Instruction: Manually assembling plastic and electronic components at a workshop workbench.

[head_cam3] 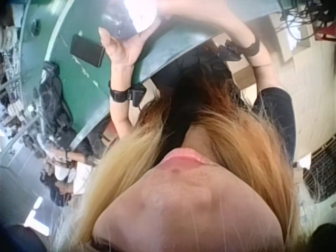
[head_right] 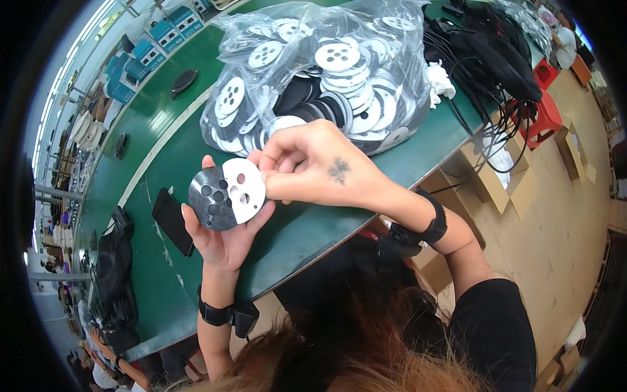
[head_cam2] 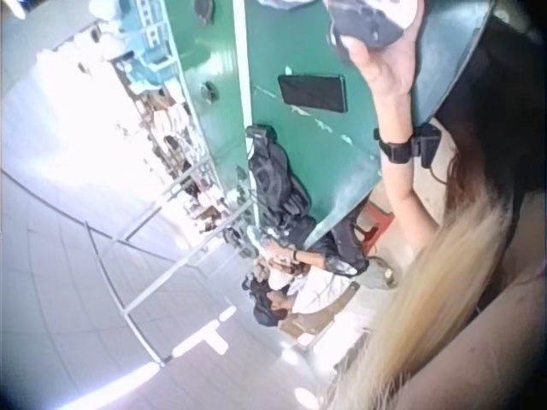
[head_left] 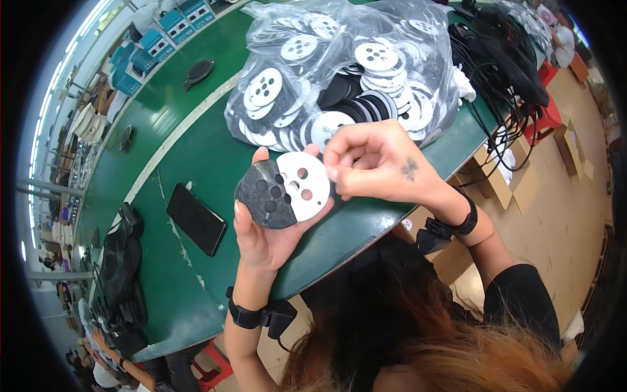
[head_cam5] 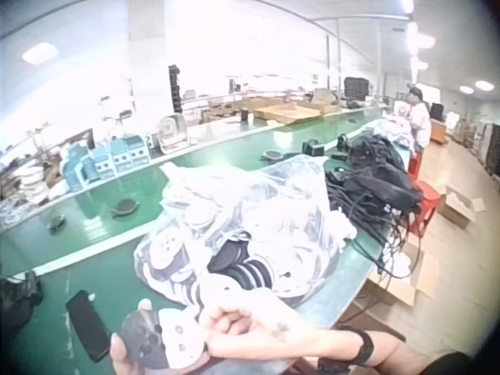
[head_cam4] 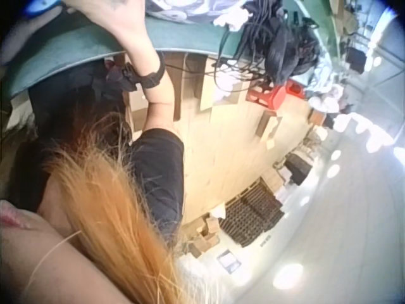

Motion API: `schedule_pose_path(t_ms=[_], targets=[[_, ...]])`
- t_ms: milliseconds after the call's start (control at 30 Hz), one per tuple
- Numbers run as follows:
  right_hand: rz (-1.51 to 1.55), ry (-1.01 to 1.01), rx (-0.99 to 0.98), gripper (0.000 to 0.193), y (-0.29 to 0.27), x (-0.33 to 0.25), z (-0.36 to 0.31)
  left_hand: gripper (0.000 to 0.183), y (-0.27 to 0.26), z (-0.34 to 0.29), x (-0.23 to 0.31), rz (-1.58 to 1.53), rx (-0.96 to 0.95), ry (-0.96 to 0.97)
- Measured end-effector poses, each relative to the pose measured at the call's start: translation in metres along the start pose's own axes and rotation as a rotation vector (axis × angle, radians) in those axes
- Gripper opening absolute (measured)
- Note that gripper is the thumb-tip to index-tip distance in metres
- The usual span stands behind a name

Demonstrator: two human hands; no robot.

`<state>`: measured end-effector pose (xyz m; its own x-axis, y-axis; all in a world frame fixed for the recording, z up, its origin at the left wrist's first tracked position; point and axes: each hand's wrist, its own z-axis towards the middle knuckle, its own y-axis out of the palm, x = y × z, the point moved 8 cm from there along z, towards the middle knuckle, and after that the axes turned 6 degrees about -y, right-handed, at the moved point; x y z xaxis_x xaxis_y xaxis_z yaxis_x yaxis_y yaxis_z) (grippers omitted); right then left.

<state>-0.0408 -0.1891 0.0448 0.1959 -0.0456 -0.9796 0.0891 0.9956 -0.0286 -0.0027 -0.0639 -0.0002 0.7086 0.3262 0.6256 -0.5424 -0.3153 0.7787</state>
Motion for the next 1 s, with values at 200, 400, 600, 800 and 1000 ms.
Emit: schedule_pose_path(t_ms=[200, 400, 600, 800, 1000], targets=[[0.026, 0.010, 0.133, 0.014, -0.007, 0.002, -0.009, 0.073, -0.001, 0.001, 0.008, -0.145, -0.010, 0.128], [-0.039, 0.008, 0.207, 0.011, -0.019, 0.007, -0.038, 0.066, 0.007, 0.003, 0.005, -0.315, -0.161, 0.128], [0.150, 0.036, 0.254, 0.011, -0.032, 0.020, -0.077, 0.065, 0.010, 0.003, 0.008, -0.394, -0.225, 0.103], [0.445, 0.176, 0.104, 0.012, -0.075, 0.090, -0.171, 0.068, 0.007, 0.003, 0.013, -0.384, -0.188, 0.139], [0.300, 0.656, 0.640, 0.016, -0.149, 0.325, -0.306, 0.069, 0.005, 0.002, 0.011, -0.339, -0.166, 0.121]])
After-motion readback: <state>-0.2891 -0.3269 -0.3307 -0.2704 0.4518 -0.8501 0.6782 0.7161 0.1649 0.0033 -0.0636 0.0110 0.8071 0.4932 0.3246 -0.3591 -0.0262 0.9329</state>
